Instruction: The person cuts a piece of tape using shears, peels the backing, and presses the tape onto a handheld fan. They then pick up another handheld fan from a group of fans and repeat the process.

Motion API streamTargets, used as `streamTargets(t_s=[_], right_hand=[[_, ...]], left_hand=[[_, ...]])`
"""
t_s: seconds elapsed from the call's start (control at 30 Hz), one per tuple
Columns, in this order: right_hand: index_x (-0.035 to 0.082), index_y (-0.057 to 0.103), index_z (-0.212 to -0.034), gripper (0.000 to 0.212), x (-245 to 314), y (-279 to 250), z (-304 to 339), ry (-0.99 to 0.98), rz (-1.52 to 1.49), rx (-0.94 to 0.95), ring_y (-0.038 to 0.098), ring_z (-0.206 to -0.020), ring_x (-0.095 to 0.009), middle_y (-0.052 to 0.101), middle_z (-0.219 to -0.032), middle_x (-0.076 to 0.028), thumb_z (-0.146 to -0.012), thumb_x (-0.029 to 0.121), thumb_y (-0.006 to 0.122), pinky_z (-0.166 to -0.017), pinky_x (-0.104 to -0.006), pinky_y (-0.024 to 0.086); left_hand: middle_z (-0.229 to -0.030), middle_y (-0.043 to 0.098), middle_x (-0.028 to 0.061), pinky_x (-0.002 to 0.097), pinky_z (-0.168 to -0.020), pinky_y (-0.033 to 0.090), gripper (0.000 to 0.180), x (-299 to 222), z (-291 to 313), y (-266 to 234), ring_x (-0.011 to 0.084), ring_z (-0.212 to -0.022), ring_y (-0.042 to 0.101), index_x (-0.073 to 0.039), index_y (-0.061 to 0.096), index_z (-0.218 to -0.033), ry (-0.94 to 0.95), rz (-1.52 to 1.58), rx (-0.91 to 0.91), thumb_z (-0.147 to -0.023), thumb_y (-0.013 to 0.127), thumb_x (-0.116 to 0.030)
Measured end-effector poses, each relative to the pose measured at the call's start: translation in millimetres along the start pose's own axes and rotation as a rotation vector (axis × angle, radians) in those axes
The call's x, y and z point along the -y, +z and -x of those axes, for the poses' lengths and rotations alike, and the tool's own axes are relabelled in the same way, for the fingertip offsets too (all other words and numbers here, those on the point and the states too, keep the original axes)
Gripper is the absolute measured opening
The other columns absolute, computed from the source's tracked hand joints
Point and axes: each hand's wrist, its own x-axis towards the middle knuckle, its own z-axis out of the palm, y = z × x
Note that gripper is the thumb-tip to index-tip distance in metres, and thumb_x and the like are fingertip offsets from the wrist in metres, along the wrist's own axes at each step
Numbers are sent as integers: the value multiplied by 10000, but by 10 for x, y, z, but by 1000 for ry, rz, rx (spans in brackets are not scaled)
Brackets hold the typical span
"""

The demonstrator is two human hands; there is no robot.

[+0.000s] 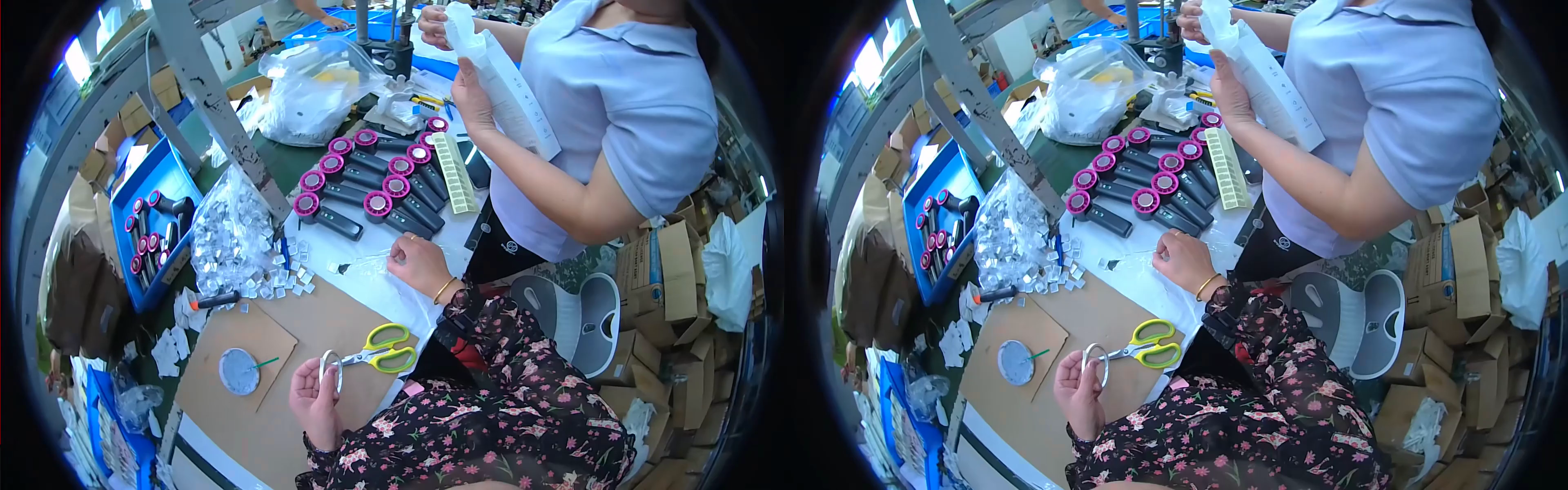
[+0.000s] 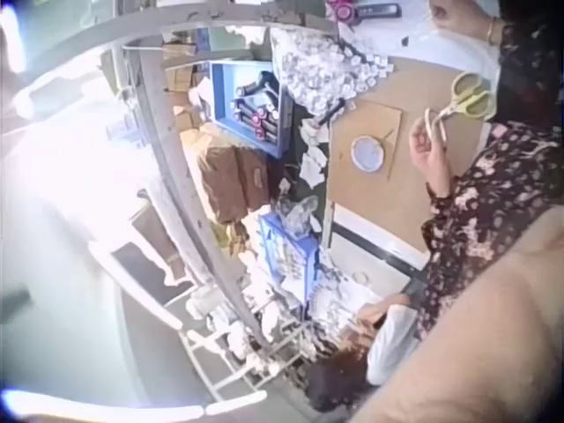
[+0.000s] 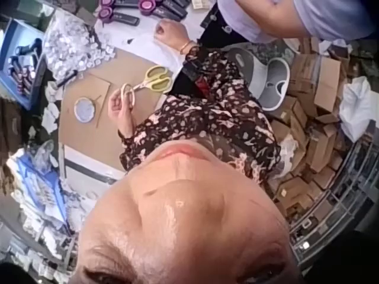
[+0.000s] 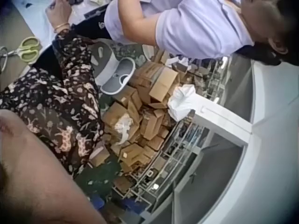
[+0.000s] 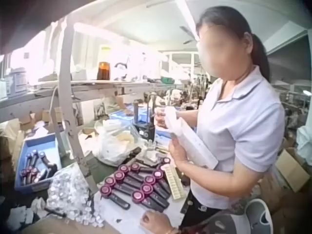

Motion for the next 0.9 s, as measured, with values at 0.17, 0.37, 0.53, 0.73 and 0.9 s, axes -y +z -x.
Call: streamTargets(t_s=[0.17, 0.37, 0.53, 0.73, 0.9], right_hand=[[80, 670, -823, 144, -84, -111, 62, -41, 27, -5, 705, -812, -303, 692, -876, -76, -831, 210, 733, -691, -438, 553], [81, 674, -828, 122, -108, -112, 65, -59, 16, -17, 703, -814, -302, 688, -875, -77, -828, 196, 717, -692, -439, 552], [87, 678, -829, 113, -79, -118, 117, -35, -4, -4, 700, -815, -304, 686, -875, -81, -824, 194, 715, -697, -442, 550], [71, 686, -825, 109, -247, 32, 37, -73, -71, -78, 693, -798, -309, 676, -870, -116, -828, 176, 711, -702, -434, 547], [23, 733, -942, 117, -282, -34, 24, 103, -320, 62, 650, -724, -145, 697, -840, -47, -869, 115, 730, -681, -290, 523]], left_hand=[[-1009, 728, 117, 167, -517, 389, 263, 113, 60, 84, 42, -594, 528, 25, 579, -1211, -19, 44, -4, -966, 671, 36], [-1015, 731, 118, 164, -512, 386, 258, 114, 45, 91, 40, -595, 530, 23, 581, -1208, -20, 52, 7, -966, 670, 36], [-1030, 732, 115, 164, -512, 387, 265, 125, 80, 67, 41, -599, 534, 22, 581, -1210, -28, 51, 10, -963, 678, 30], [-1035, 717, 49, 156, -540, 377, 273, 68, 60, 113, 21, -693, 555, 15, 602, -1228, -53, -11, -4, -969, 688, 6], [-1005, 707, 18, 147, -560, 379, 274, -6, 77, 97, 5, -722, 558, 15, 607, -1233, -86, -10, -16, -976, 699, -12]])
